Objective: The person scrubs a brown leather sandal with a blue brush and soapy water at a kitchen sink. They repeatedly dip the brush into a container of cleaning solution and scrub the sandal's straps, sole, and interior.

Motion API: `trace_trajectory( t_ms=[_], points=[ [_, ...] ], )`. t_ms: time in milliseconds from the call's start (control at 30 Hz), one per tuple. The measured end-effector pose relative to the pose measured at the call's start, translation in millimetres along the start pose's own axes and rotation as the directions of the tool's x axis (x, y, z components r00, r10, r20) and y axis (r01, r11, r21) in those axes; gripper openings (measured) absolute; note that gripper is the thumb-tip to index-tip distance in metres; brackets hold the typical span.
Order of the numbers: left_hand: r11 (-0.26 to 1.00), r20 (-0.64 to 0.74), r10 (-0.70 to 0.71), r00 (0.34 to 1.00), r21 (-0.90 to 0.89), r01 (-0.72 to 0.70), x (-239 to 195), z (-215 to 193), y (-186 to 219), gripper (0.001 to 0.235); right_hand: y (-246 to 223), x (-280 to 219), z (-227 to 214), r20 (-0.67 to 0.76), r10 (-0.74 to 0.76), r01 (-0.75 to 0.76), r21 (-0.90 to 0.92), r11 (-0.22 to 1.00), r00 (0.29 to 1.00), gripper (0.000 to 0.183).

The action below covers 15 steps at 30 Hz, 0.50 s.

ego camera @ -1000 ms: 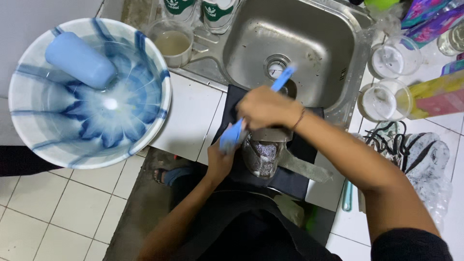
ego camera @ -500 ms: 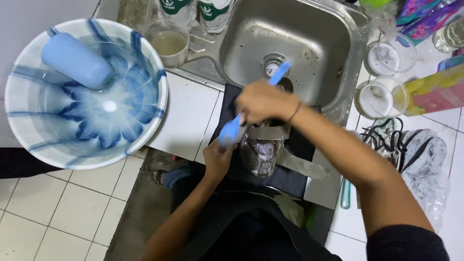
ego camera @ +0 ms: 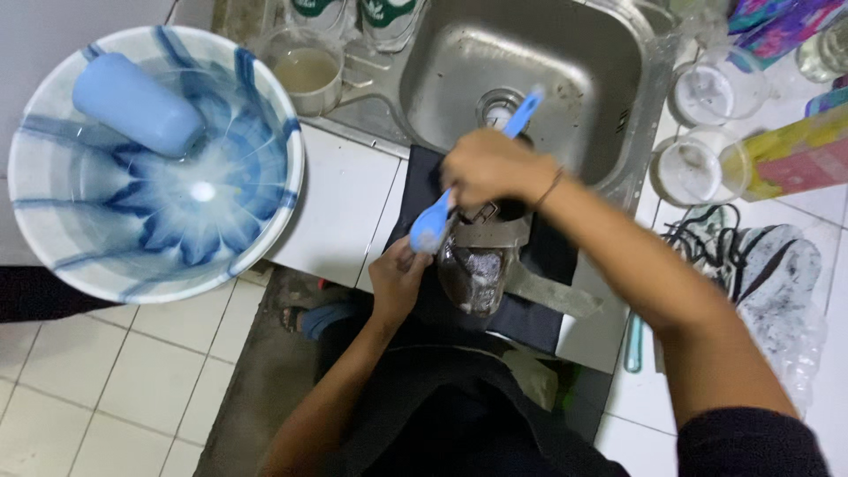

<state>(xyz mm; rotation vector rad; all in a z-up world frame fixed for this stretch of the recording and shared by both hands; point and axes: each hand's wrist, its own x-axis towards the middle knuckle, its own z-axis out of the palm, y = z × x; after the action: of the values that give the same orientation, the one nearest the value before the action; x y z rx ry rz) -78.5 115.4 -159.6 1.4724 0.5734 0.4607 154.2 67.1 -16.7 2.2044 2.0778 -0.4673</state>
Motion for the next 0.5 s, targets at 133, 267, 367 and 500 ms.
trace_trajectory(
  t_ms=[133,267,367,500],
  points=[
    [0.999,-0.132,0.043,0.99,-0.002,-0.044,-7,-4,8,0.033,-7,20,47,0.037,-0.13,0.125,0.098,0.987,0.991,0.01],
    [0.975,-0.072,0.0,0.997,0.22,0.016,0,-6,32,0.025,33,-2,13,-0.004,0.087,-0.087,-0.034,0.996,0.996,0.022],
    [0.98,0.006,-0.111,0.994,0.165,0.109,16,-14,14,0.03,31,-24,-12,-0.032,0.171,-0.172,-0.036,0.984,0.985,0.022],
    [0.897,0.211,-0.403,0.891,0.283,0.339,40,-24,33,0.022,20,-39,-22,-0.001,0.209,-0.209,0.006,0.978,0.978,0.024]
  ],
)
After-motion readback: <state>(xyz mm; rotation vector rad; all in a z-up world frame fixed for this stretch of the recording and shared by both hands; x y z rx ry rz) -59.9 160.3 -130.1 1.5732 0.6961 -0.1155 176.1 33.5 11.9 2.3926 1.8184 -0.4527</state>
